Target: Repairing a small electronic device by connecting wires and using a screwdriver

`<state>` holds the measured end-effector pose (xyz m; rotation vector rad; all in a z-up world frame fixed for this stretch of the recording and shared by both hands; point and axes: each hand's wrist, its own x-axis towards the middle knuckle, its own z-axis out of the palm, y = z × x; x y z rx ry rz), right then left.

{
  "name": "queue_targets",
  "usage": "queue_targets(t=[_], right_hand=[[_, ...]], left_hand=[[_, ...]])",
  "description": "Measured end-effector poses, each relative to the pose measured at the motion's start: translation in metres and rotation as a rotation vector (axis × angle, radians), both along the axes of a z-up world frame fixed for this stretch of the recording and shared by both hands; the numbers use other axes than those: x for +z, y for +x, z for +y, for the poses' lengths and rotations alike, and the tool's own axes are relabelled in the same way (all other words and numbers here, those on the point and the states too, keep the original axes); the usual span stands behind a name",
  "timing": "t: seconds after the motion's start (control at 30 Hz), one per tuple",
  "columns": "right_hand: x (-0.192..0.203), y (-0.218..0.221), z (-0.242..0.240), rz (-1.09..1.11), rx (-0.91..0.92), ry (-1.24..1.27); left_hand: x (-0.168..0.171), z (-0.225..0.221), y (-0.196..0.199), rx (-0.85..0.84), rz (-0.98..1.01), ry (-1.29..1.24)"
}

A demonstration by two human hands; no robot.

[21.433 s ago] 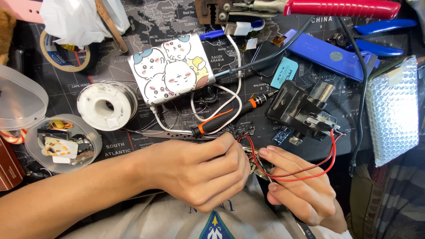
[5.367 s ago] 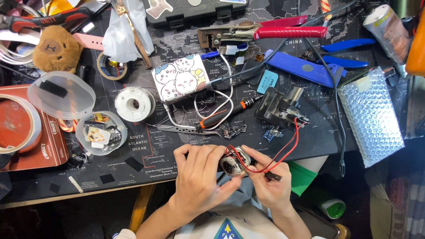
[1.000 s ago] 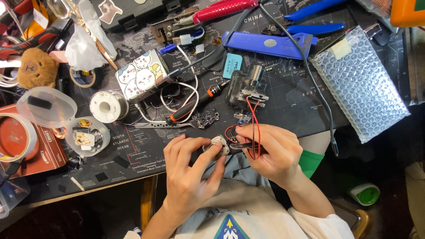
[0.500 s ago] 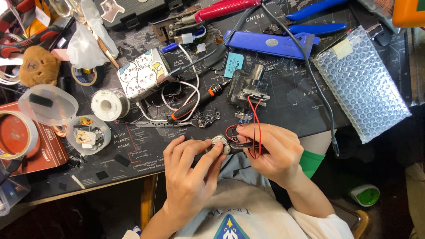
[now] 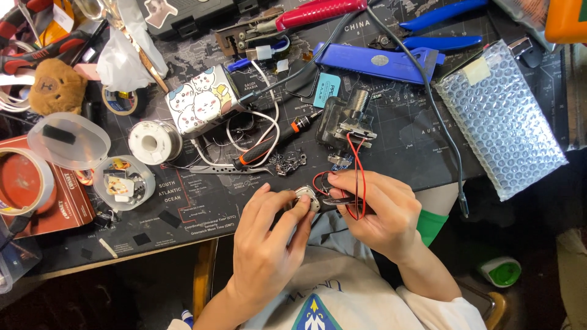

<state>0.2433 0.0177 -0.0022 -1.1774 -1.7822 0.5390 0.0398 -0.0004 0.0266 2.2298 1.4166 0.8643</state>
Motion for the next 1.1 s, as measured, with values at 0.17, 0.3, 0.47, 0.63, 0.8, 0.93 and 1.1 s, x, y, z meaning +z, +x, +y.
queue_targets(t=[0.17,0.3,0.47,0.63,0.8,0.93,1.1], right_hand=[[0.008,-0.001,0.002,-0.022,0.006,0.004],[0.010,0.000,-0.003,-0.003,0.012,-0.013],[0.003,0.002,-0.019,-0.017,-0.099,-0.031],[0.010,0.002,-0.025,0.073,-0.181,-0.122],[0.022,0.008,-0.016,0.108,-0.139,-0.251],[0.033,0.014,-0.010,-0.073,-0.050,-0.284],[0.037,0.019,-0.016,-0.199,-0.090,-0.103]], left_hand=[[0.003,0.002,0.002,-0.024,0.003,-0.011],[0.001,0.001,0.000,-0.022,-0.006,0.012],[0.003,0.003,-0.001,-0.045,0.014,0.062],[0.002,0.003,-0.001,-0.035,-0.015,0.065],[-0.004,0.001,-0.002,-0.012,-0.073,0.043],[-0.008,0.001,-0.001,0.008,-0.091,0.033],[-0.005,0.001,-0.003,0.007,-0.104,0.036]])
